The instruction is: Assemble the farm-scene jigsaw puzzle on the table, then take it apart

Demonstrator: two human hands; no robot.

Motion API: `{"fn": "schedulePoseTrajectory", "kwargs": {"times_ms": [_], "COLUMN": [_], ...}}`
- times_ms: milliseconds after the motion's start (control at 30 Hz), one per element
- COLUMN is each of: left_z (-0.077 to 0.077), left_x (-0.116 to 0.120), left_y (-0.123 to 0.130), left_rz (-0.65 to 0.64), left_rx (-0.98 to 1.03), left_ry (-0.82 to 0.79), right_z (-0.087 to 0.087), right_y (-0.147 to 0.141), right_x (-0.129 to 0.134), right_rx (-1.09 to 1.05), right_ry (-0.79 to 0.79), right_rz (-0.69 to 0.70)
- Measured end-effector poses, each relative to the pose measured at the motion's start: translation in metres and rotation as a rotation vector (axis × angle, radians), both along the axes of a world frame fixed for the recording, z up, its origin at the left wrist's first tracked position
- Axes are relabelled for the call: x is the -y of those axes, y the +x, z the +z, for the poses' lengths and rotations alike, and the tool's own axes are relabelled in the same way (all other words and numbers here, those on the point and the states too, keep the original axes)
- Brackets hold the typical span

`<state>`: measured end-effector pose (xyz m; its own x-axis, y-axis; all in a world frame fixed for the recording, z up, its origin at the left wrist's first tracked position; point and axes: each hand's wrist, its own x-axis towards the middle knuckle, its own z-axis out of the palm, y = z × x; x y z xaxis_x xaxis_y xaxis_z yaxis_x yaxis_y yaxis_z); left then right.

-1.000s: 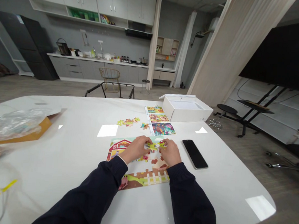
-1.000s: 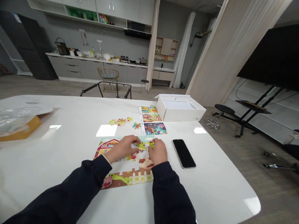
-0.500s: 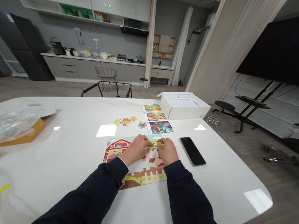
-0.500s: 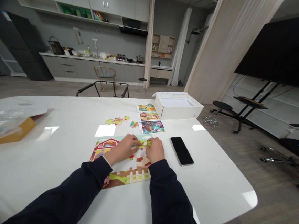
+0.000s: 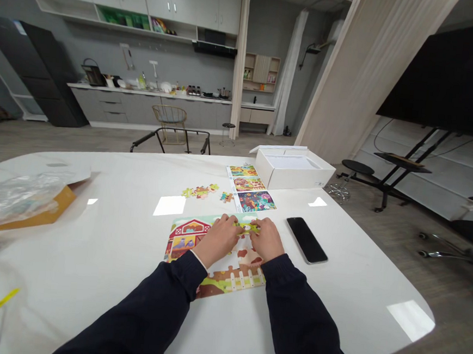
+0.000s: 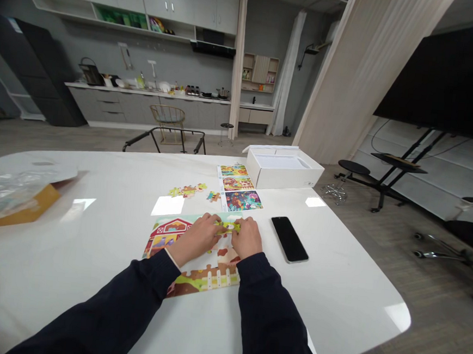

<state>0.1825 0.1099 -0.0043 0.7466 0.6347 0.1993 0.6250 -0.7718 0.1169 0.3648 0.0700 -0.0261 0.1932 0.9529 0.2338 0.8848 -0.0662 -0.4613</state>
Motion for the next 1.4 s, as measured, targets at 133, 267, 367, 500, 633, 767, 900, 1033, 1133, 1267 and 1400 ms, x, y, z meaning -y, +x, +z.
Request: {"fn": "schedulePoseTrajectory", "kwargs": {"times_ms": [133, 267, 367, 500, 633, 767, 900, 1033, 1133, 1267, 1400], "left_z": [-0.003, -0.002, 0.0, -0.002, -0.004, -0.005, -0.007, -0.007, -0.006, -0.008, -0.011], "left_x": [-0.002, 0.002, 0.006, -0.014, -0.069, -0.111, -0.12, -0.119, -0.123, -0.131, -0.139], "left_y": [0.001, 0.002, 0.003, -0.012, -0.065, -0.113, -0.102, -0.061, -0.035, -0.005, 0.014], "left_rz": [-0.059, -0.069, -0.06, -0.063, 0.231, 0.401, 0.31, 0.154, 0.119, 0.152, 0.237], "left_rx": [0.014, 0.016, 0.052, 0.16, 0.298, 0.304, 0.266, 0.202, 0.165, 0.181, 0.244], "left_ry": [-0.027, -0.033, -0.041, -0.123, -0.156, -0.144, -0.173, -0.221, -0.238, -0.213, -0.173], "right_z": [0.005, 0.007, 0.006, 0.004, 0.004, 0.006, 0.011, 0.017, 0.021, 0.026, 0.03], "right_y": [-0.002, -0.003, -0.003, -0.002, -0.002, -0.006, -0.009, -0.011, -0.013, -0.016, -0.015], "right_x": [0.002, 0.003, 0.003, 0.002, 0.003, 0.004, 0.006, 0.008, 0.011, 0.013, 0.013], "right_rx": [0.009, 0.019, 0.02, 0.034, 0.055, 0.085, 0.119, 0.115, 0.115, 0.077, 0.046], "right_ry": [-0.005, -0.01, -0.006, 0.004, -0.002, 0.003, 0.033, 0.034, 0.035, 0.041, 0.078], "right_rz": [0.007, 0.013, 0.013, 0.018, 0.021, 0.001, -0.025, -0.047, -0.05, -0.029, -0.066]}}
